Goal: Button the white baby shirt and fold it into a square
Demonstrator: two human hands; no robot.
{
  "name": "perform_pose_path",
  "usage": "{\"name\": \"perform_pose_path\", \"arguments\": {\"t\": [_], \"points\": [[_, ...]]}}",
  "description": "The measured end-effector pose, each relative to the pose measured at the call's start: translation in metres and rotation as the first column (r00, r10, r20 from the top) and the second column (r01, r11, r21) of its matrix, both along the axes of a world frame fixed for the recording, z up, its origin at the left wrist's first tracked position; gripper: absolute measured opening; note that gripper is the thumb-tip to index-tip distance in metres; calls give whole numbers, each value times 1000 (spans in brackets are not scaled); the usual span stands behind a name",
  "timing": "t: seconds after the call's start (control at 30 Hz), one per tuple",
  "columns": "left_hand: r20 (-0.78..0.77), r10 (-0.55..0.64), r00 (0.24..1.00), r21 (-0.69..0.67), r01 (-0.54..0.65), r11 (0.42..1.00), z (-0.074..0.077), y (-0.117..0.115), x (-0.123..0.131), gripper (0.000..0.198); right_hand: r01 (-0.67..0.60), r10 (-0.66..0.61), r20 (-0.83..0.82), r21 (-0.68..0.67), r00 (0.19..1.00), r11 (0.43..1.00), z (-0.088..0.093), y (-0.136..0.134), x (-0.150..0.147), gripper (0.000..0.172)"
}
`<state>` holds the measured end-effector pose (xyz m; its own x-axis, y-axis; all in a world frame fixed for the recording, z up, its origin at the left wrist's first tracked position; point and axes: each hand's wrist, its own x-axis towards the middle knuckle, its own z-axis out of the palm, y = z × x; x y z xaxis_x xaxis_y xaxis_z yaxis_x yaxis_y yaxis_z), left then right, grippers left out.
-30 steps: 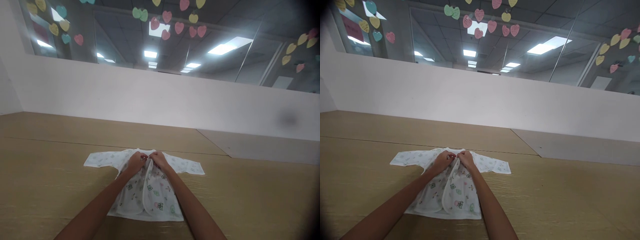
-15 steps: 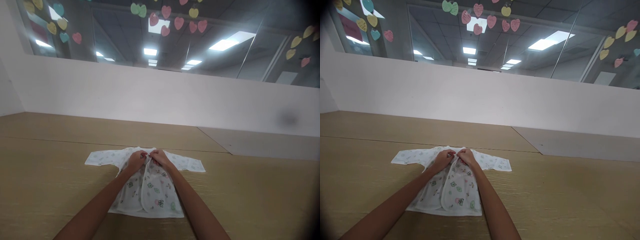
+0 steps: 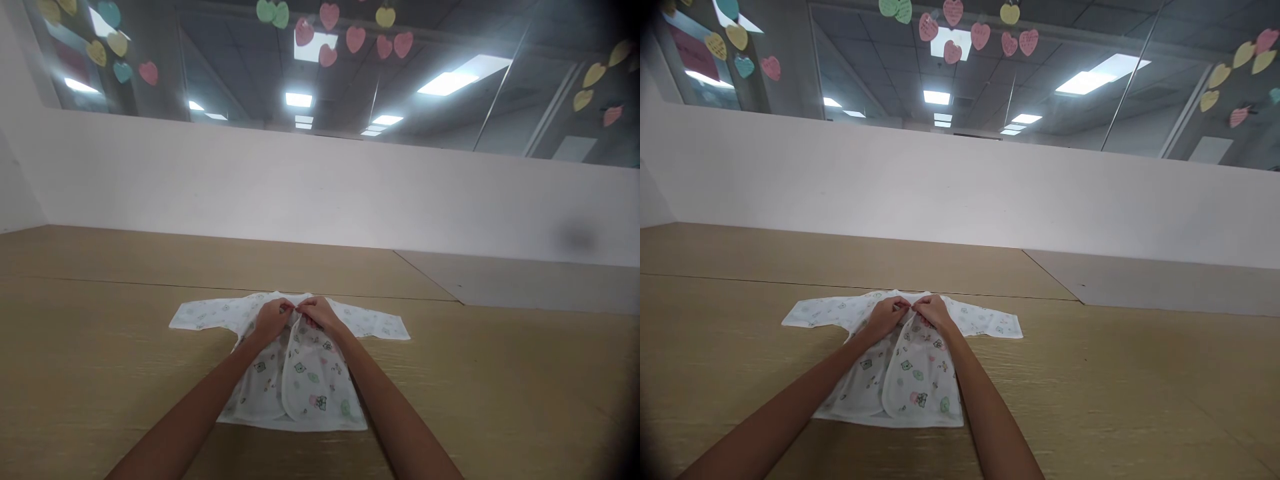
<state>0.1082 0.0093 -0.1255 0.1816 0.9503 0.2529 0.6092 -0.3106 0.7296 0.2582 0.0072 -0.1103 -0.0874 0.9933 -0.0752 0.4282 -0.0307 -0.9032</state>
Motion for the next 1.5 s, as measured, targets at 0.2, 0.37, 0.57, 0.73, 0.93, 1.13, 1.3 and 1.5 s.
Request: {"name": "perform_pose_path", "arguments": {"t": [0.2, 0.37, 0.57, 0.73, 0.93, 1.13, 1.3, 1.5], "points": [[17, 10, 1000, 9, -10, 1000, -4, 3, 0, 23, -11, 11, 18, -8, 1000, 1000, -1, 2, 1, 14], [-10, 21, 1000, 20, -21, 1000, -5, 5, 0, 27, -4, 5, 31, -15, 1000, 1000, 0, 2, 1, 15], [-15, 21, 1000, 17, -20, 1000, -5, 4, 0, 25, -17, 17, 33, -4, 999, 1000, -1, 2, 2, 17], [-17, 23, 1000, -4, -24, 1000, -4, 3, 0, 19, -36, 35, 34, 10, 999, 999, -2, 3, 3, 17], [-55, 47, 997, 22, -46, 999, -1, 0, 1, 17, -19, 19, 15, -6, 1000, 1000, 1, -1, 1, 16], [-56, 38, 998, 22, -37, 999, 0, -1, 1, 16, -14, 15, 2, -15, 1000, 1000, 3, -2, 1, 15], [-18, 21, 1000, 25, -20, 999, -2, -1, 0, 18, -17, 16, -12, -24, 1000, 1000, 4, -3, 0, 16], [5, 1, 1000, 20, -2, 1000, -2, 1, -1, 21, -10, 8, -39, -46, 999, 999, 8, -5, -1, 15]]}}
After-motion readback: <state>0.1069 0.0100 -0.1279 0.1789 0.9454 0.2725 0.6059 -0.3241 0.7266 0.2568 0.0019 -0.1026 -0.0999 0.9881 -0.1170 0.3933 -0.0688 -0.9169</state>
